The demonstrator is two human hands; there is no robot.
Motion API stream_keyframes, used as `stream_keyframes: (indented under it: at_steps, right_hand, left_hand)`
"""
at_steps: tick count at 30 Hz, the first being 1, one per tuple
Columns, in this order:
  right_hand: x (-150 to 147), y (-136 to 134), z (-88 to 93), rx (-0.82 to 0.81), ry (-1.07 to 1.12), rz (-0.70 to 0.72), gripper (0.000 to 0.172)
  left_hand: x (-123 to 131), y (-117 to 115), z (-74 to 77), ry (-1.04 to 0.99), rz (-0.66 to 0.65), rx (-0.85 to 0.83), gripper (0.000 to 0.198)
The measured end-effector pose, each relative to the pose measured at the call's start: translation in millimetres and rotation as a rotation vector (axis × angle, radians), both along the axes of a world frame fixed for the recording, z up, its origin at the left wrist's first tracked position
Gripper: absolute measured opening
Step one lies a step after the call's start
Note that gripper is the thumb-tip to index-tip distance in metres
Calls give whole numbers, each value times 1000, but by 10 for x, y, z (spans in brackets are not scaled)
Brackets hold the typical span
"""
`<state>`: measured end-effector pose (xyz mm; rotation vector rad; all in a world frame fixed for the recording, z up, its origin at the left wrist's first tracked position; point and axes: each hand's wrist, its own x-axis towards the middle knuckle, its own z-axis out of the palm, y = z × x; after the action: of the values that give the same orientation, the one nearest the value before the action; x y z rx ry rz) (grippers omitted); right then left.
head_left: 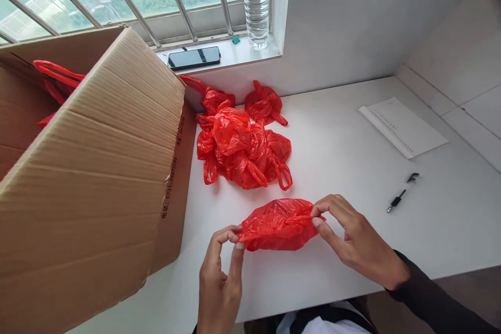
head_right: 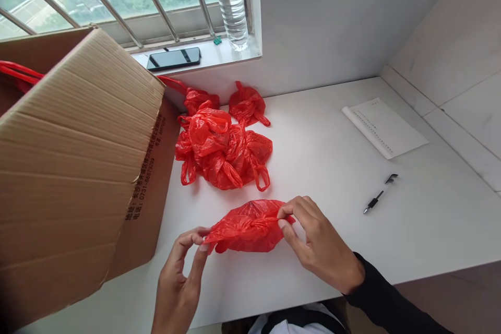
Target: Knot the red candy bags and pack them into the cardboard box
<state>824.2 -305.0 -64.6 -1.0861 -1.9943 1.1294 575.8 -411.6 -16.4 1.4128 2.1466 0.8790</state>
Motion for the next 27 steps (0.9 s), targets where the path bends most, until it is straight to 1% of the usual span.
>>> stream_keyframes:
  at_steps: [1,2,4,5,6,7,8,10,12,13,14,15,17,18,19,20,22,25,27]
  right_hand:
    - [-14,-12,8,-13,2,9,8]
    - [-48,-26,22,-10,3,20,11]
    - [-144,-43,51,23,1,59,24]
    - [-185,-43,62,37,-4,90,24]
    - [-210,-35,67,44,-6,123,17]
    - [-213,-21,63,41,-5,146,8]
    - [-194,-3,53,29,-2,148,7]
    - [-106,33,17,-27,3,83,14]
    - [-8,51,-15,-107,-4,-4,16]
    - [24,50,-21,-139,-9,-25,17]
    - [38,42,-17,-161,-9,-20,18]
    - [34,30,-4,-169,-2,4,18]
    - [-8,4,39,-148,33,71,18]
    - [-30,-5,62,-133,55,100,17]
    - [-44,-10,80,-120,77,120,17]
    - [-45,-9,91,-111,93,126,17]
    - [-8,2,92,-131,97,106,19]
    - [67,20,67,-262,73,51,23]
    - [62,22,61,-339,64,41,20]
  left_hand:
    - [33,15,-7,34,-71,46,14]
    - [79,38,-18,76,-161,88,26]
    - [172,102,-47,166,-327,147,48]
    - [200,134,-60,200,-382,168,50]
    - [208,161,-69,225,-411,193,44]
    - [194,179,-72,238,-408,219,35]
    - [160,188,-68,243,-378,253,26]
    - [66,180,-41,239,-265,287,19]
    - [6,157,-5,239,-152,291,17]
    - [12,151,9,238,-132,292,17]
    - [44,152,17,235,-152,286,18]
    - [101,162,17,233,-214,277,23]
    - [250,208,-3,231,-386,259,39]
    - [318,238,-19,229,-457,251,42]
    - [369,268,-35,226,-495,251,40]
    - [395,294,-48,222,-497,260,33]
    - [378,321,-58,203,-429,282,24]
    - [286,299,-41,170,-291,277,20]
    - [269,269,-22,152,-229,268,21]
